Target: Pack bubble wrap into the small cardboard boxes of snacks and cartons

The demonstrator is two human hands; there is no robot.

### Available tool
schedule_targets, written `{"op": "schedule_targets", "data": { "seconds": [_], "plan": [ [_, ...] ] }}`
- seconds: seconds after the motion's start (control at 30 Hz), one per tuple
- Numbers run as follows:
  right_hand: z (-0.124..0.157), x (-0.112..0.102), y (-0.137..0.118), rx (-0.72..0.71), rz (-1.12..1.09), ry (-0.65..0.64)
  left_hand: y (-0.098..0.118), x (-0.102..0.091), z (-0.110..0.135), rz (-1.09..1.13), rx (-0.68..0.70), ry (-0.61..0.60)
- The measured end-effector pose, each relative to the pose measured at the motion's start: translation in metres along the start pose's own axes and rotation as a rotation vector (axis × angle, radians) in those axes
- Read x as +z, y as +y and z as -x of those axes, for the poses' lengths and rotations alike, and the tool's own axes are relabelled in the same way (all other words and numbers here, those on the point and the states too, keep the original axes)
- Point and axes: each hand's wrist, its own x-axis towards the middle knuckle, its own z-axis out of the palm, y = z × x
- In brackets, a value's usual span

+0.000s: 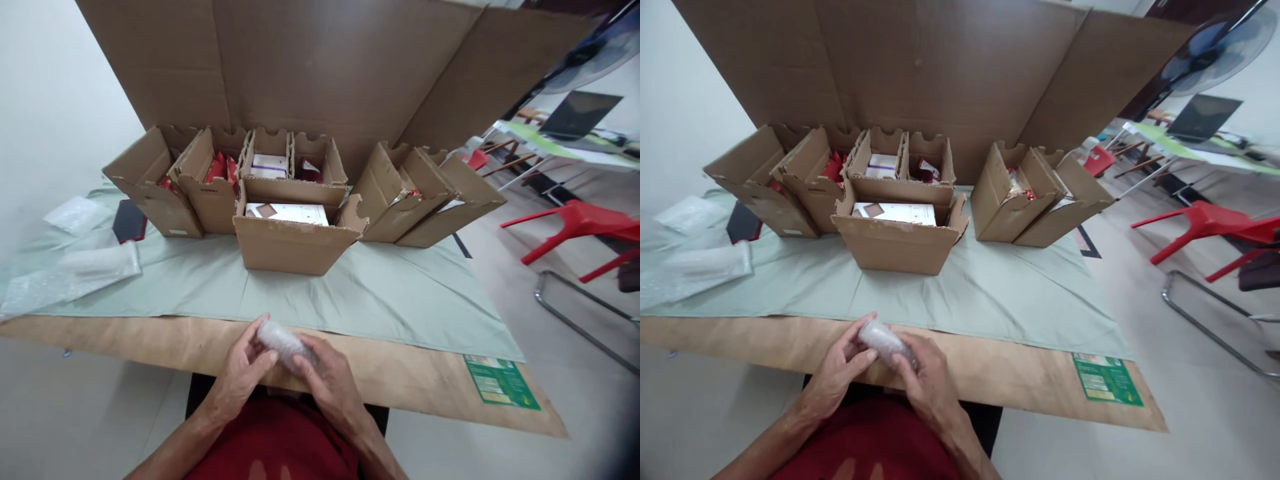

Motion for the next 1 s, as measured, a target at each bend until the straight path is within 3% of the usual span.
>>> {"op": "schedule_targets", "data": {
  "seconds": [0.17, 0.23, 0.3, 0.4, 0.47, 0.57, 0.63, 0.7, 0.77, 0.87, 1.0],
  "plan": [
    [0.016, -0.01, 0.003, 0.075, -0.164, 0.06, 0.009, 0.014, -0.009, 0.241, -0.029, -0.002],
    [0.018, -0.012, 0.005, 0.093, -0.312, 0.006, 0.009, 0.018, -0.01, 0.307, -0.015, -0.007],
    [0.017, -0.013, 0.001, 0.106, -0.383, -0.047, 0.007, 0.021, -0.011, 0.314, -0.005, -0.015],
    [0.006, -0.027, -0.013, 0.128, -0.279, 0.007, 0.009, 0.019, -0.017, 0.19, 0.044, -0.078],
    [-0.013, -0.052, -0.026, 0.094, -0.135, 0.088, 0.016, 0.012, -0.025, 0.088, 0.168, -0.098],
    [-0.063, -0.104, -0.049, -0.03, 0.12, 0.287, 0.032, -0.004, -0.038, -0.048, 0.413, -0.022],
    [-0.107, -0.132, -0.063, -0.112, 0.302, 0.453, 0.039, -0.014, -0.044, -0.128, 0.471, 0.028],
    [-0.15, -0.147, -0.075, -0.122, 0.504, 0.487, 0.039, -0.02, -0.046, -0.184, 0.452, 0.044],
    [-0.184, -0.146, -0.084, -0.02, 0.796, 0.375, 0.033, -0.023, -0.046, -0.224, 0.43, 0.045],
    [-0.215, -0.132, -0.095, 0.156, 1.213, 0.041, 0.021, -0.026, -0.044, -0.272, 0.411, 0.05],
    [-0.24, -0.121, -0.106, 0.209, 1.312, -0.305, 0.016, -0.032, -0.045, -0.32, 0.373, 0.057]
  ]
}}
